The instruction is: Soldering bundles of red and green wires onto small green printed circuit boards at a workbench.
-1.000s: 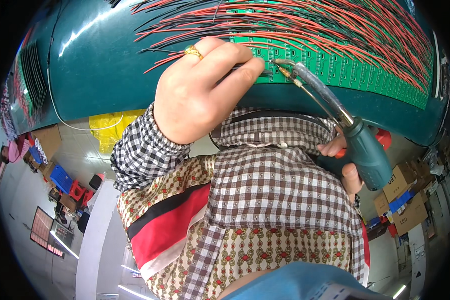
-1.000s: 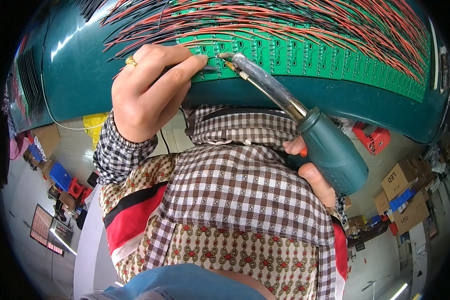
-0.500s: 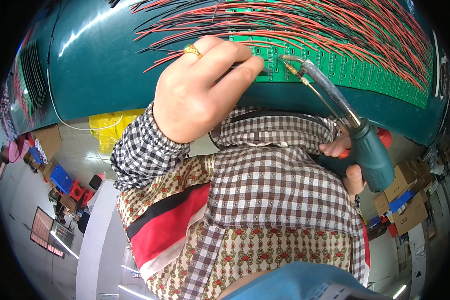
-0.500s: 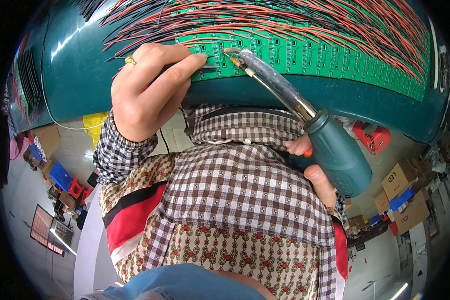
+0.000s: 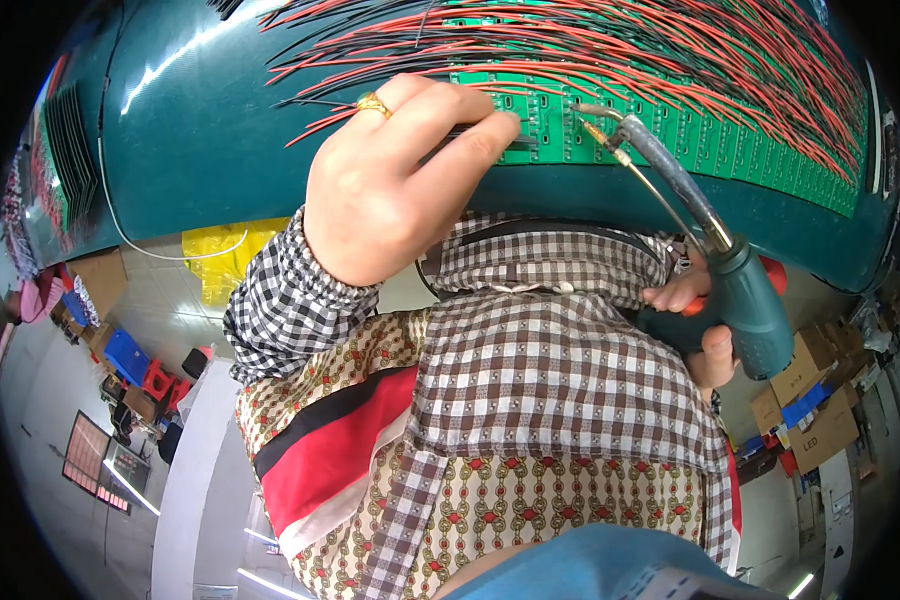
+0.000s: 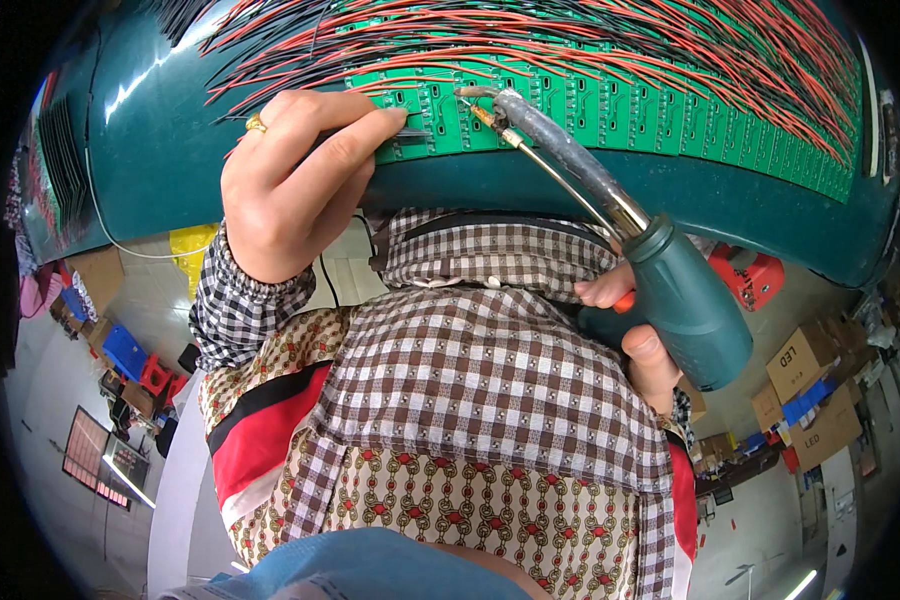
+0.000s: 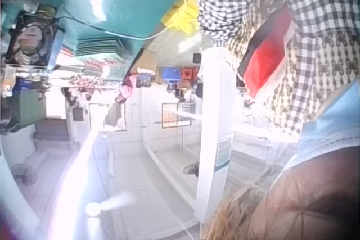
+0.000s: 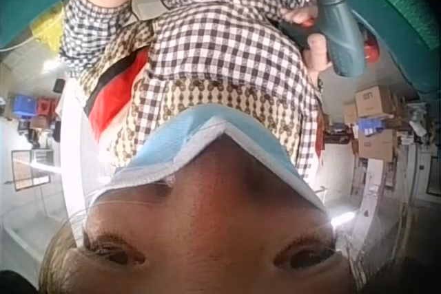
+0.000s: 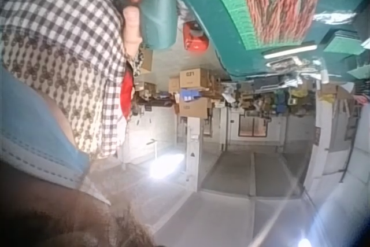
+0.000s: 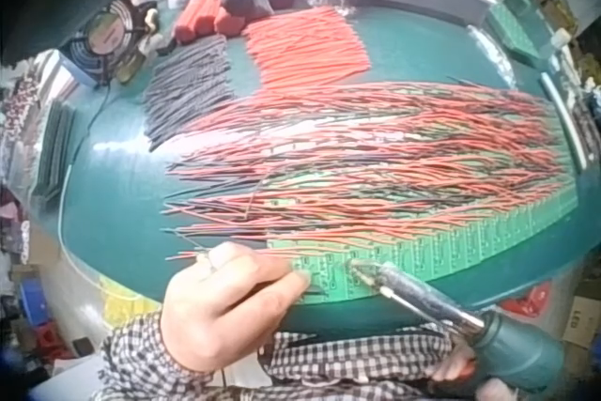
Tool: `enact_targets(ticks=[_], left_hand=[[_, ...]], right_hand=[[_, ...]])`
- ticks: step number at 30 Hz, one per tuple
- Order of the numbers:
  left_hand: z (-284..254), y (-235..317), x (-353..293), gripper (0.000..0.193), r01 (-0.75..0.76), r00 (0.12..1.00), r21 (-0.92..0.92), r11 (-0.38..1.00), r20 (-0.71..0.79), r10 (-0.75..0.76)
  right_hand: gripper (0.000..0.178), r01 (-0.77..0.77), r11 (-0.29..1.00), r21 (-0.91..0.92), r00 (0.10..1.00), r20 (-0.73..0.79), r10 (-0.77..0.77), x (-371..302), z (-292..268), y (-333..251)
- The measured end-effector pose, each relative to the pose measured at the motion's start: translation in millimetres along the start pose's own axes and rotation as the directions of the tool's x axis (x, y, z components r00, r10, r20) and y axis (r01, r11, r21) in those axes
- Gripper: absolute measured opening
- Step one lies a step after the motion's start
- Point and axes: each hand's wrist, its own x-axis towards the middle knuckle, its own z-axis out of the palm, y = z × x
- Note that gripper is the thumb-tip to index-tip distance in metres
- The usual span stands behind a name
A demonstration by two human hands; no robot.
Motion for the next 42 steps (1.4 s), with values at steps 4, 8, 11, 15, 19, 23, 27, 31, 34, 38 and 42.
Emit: enact_targets(ticks=[4, 8, 11, 15, 19, 23, 27, 31, 34, 38, 42], left_hand=[[-2, 4, 0, 0.028, 0.012, 0.999, 0.069, 0.998, -0.038, -0.009], [-9, 28, 12, 0.044, 0.087, 0.996, 0.061, 0.994, -0.023, -0.086], [10, 17, 4, 0.044, 0.090, 0.995, 0.077, 0.993, 0.025, -0.092], [13, 15, 0, 0.041, 0.055, 0.998, 0.095, 0.994, -0.050, -0.050], [13, 12, -3, 0.038, 0.048, 0.997, 0.092, 0.995, -0.061, -0.043], [13, 12, -3, 0.037, 0.050, 0.997, 0.076, 0.996, -0.058, -0.045], [12, 12, -1, 0.037, 0.050, 0.997, 0.064, 0.997, -0.058, -0.047], [13, 13, -1, 0.037, 0.053, 0.997, 0.062, 0.997, -0.055, -0.050], [13, 13, 0, 0.038, 0.053, 0.998, 0.054, 0.997, -0.049, -0.050], [12, 12, -1, 0.038, 0.043, 0.998, 0.047, 0.998, -0.052, -0.040], [12, 11, 0, 0.038, 0.038, 0.998, 0.045, 0.998, -0.050, -0.035]], right_hand=[[0.082, 0.061, 0.997, -0.050, 0.996, -0.066, -0.064, 1, -7, -1], [0.084, 0.019, 0.985, -0.171, 0.998, -0.058, -0.029, 3, -8, -8], [0.082, -0.018, 0.994, -0.106, 0.994, -0.105, 0.007, 4, 0, -11], [0.078, -0.035, 0.995, -0.095, 0.998, -0.050, 0.030, 1, -2, -11], [0.073, -0.026, 0.996, -0.091, 0.998, -0.060, 0.021, -1, 8, -16], [0.088, -0.039, 0.975, -0.218, 0.997, -0.074, 0.023, 0, 7, -14], [0.087, -0.074, 0.981, -0.178, 0.997, -0.012, 0.073, -2, 1, -10], [0.076, -0.083, 0.972, -0.220, 0.996, -0.002, 0.085, 0, 9, -16], [0.068, -0.100, 0.968, -0.229, 0.995, -0.016, 0.099, 1, 8, -16], [0.063, -0.104, 0.969, -0.225, 0.995, -0.032, 0.099, -1, 7, -13], [0.064, -0.115, 0.966, -0.233, 0.993, -0.040, 0.109, -1, 9, -16]])
